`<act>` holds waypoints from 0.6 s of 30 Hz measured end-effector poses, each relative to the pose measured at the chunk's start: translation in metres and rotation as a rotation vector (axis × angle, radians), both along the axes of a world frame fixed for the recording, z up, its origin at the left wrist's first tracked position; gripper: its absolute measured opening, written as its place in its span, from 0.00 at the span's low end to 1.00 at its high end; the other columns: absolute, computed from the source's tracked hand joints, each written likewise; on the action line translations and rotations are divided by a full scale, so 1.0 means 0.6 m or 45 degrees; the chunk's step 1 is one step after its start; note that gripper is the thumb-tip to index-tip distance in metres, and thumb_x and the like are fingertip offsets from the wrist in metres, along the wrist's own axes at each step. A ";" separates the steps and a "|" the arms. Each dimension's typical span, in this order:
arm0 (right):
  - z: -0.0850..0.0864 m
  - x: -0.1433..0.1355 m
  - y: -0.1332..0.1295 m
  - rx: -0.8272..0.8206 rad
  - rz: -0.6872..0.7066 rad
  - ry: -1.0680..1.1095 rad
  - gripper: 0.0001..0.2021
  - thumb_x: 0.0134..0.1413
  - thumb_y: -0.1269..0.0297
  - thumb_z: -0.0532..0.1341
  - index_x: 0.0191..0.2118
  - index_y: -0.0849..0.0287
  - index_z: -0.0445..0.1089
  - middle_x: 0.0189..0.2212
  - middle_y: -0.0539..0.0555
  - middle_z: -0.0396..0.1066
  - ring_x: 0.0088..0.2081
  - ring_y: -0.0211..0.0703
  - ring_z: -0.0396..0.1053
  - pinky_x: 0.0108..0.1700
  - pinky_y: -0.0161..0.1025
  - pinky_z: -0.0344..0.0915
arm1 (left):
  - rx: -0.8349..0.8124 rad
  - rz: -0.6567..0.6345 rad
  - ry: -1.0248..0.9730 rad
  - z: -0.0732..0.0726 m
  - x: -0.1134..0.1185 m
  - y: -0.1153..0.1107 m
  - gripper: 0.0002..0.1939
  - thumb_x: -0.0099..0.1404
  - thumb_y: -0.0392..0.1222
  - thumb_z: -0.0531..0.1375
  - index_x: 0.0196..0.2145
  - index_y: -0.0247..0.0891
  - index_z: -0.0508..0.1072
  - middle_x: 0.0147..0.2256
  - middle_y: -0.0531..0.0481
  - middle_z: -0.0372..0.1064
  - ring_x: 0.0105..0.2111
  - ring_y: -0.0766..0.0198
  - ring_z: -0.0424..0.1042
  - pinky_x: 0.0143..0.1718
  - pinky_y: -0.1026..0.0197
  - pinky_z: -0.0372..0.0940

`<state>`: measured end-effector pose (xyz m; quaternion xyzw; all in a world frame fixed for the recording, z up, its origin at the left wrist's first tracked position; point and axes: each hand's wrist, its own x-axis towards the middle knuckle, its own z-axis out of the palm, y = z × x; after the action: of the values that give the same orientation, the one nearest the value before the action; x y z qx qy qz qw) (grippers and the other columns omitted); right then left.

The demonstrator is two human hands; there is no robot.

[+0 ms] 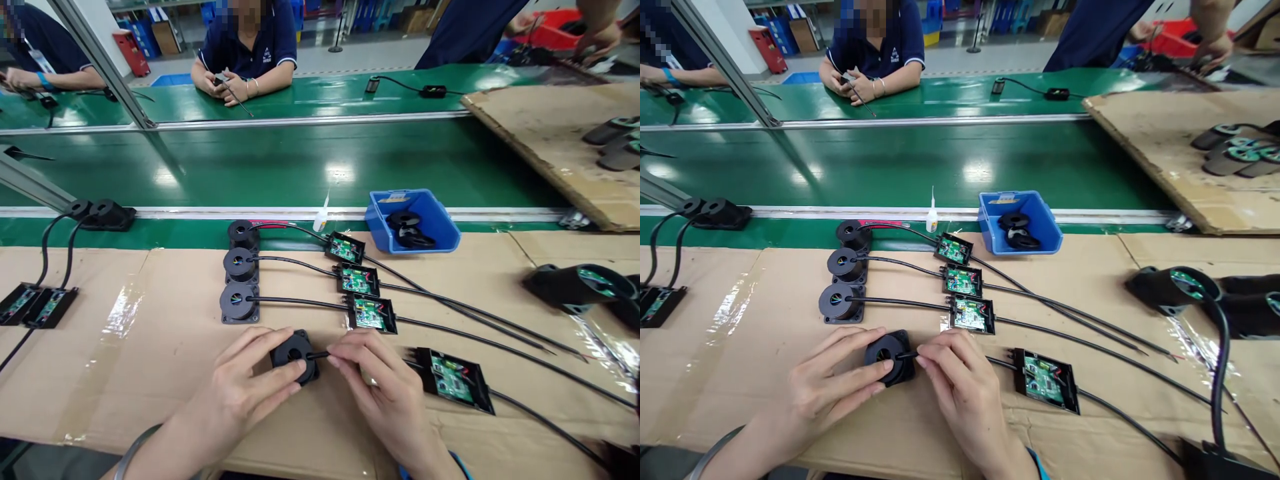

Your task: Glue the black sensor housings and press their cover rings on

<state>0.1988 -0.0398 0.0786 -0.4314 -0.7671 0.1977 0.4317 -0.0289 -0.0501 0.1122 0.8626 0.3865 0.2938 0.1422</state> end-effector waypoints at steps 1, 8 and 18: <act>0.001 0.000 0.000 0.006 0.005 0.006 0.09 0.60 0.79 0.61 0.40 0.57 0.70 0.32 0.53 0.71 0.35 0.41 0.70 0.36 0.39 0.72 | -0.005 0.001 -0.009 -0.002 0.000 0.000 0.10 0.71 0.33 0.58 0.47 0.37 0.77 0.52 0.38 0.71 0.50 0.57 0.73 0.48 0.54 0.75; 0.005 0.001 0.003 -0.007 0.018 0.036 0.11 0.59 0.80 0.61 0.40 0.55 0.72 0.31 0.53 0.72 0.34 0.42 0.71 0.36 0.41 0.73 | 0.064 0.015 -0.008 -0.006 0.001 0.001 0.10 0.68 0.30 0.61 0.46 0.37 0.77 0.51 0.38 0.73 0.49 0.57 0.72 0.46 0.55 0.76; 0.005 0.001 0.002 -0.015 0.018 0.050 0.11 0.58 0.80 0.61 0.39 0.57 0.72 0.31 0.53 0.72 0.35 0.42 0.71 0.36 0.39 0.73 | 0.145 0.024 0.206 0.001 0.012 -0.014 0.15 0.69 0.28 0.57 0.51 0.34 0.73 0.52 0.32 0.69 0.51 0.51 0.70 0.46 0.48 0.75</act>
<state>0.1993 -0.0387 0.0818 -0.4245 -0.7603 0.2139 0.4428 -0.0216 -0.0586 0.1130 0.8865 0.3875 0.2459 0.0586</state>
